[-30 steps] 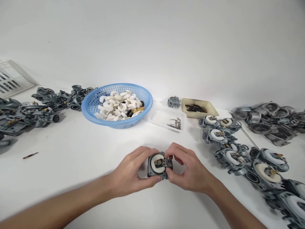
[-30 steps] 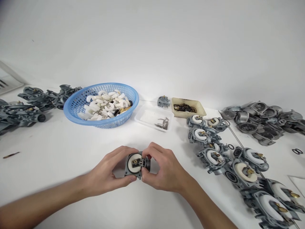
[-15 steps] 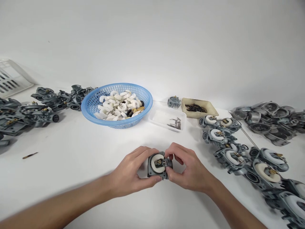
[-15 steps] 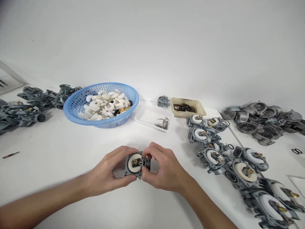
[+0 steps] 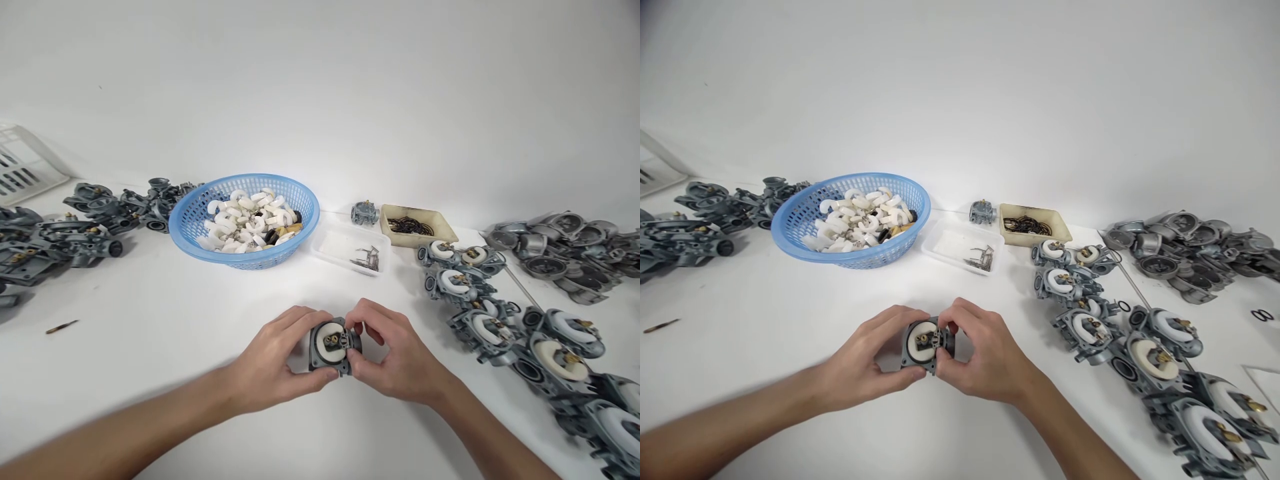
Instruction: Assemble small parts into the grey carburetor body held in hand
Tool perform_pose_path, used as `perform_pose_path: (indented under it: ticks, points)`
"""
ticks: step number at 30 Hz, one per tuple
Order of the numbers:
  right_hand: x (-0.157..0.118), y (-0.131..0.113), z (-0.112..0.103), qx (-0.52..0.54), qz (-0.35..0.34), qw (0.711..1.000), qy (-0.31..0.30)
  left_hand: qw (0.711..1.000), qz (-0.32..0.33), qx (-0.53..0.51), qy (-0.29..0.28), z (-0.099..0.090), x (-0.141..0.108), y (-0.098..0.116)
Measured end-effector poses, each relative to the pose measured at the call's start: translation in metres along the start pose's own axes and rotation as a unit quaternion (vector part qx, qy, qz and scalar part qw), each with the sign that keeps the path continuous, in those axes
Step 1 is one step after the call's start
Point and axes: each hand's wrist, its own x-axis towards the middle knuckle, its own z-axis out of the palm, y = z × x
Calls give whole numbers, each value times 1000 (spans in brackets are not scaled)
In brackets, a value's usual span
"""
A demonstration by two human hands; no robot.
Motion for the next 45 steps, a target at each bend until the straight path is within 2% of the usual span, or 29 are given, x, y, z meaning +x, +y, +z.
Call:
perform_pose_path:
  ticks: [28, 45]
  points:
    - [-1, -4, -1, 4, -9, 1000, -13, 999, 18, 28, 11, -1, 0, -2]
    - [0, -2, 0, -2, -9, 1000, -4, 1000, 11, 11, 6, 0, -2, -5]
